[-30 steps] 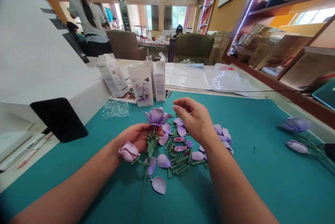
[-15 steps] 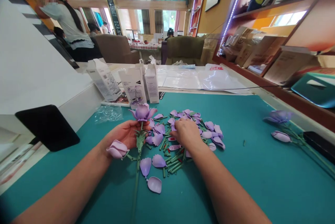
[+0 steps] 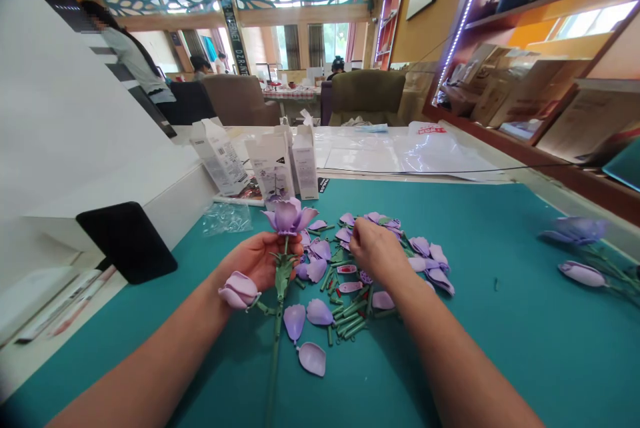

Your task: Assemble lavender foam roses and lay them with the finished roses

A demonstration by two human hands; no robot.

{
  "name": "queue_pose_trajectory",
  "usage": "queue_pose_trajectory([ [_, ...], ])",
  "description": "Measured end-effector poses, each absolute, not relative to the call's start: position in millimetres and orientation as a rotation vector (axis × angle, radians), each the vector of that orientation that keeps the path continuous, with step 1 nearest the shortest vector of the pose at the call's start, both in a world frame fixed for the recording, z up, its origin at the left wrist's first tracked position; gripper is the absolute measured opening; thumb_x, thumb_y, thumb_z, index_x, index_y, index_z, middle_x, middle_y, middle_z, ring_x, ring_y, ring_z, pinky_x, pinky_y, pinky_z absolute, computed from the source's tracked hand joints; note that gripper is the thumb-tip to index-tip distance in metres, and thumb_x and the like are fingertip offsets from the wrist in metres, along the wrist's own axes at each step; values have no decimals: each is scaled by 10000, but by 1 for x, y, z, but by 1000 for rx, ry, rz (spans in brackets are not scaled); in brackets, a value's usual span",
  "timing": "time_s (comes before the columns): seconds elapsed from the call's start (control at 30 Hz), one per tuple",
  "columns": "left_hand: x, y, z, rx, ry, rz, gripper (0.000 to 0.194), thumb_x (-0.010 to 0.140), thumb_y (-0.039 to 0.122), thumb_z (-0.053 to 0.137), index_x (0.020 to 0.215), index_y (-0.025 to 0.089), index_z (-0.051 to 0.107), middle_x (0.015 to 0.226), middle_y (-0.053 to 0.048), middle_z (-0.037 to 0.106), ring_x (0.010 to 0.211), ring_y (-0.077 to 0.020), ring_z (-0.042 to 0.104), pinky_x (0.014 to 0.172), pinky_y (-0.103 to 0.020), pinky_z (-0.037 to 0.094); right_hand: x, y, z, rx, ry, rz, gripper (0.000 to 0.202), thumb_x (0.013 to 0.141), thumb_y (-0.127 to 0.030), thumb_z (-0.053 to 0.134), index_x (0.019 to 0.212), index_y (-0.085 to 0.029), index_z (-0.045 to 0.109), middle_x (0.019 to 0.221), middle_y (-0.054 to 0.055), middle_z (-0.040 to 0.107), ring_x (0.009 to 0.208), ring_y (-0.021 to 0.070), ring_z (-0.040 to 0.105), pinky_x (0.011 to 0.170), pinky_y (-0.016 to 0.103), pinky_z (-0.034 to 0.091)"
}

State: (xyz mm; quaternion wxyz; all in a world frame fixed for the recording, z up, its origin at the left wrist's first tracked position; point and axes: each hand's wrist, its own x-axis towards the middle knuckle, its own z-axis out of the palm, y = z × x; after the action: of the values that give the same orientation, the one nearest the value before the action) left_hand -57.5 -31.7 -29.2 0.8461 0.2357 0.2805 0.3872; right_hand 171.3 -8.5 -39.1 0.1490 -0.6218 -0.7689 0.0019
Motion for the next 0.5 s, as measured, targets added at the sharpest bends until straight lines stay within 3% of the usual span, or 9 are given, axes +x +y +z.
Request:
queue_pose_trajectory([
  [0.23, -58, -30, -35, 516, 540, 776, 256, 871, 176, 447, 883, 64, 677, 767, -105, 729, 647, -185, 683, 612, -270, 511, 182, -17, 10, -1416, -1912, 451, 177, 840, -367, 539, 752, -214, 539, 599, -24, 527, 517, 119, 418, 481, 246, 314],
  [0.5, -60, -31, -37, 540, 528, 770, 255, 862, 192, 456, 887, 76, 681, 774, -100, 728, 657, -189, 675, 637, -278, 497, 165, -29, 45, -1041, -1916, 543, 235, 859, -394, 559, 871, -186, 667, 721, 31, 583, 601, 130, 480, 494, 261, 378],
])
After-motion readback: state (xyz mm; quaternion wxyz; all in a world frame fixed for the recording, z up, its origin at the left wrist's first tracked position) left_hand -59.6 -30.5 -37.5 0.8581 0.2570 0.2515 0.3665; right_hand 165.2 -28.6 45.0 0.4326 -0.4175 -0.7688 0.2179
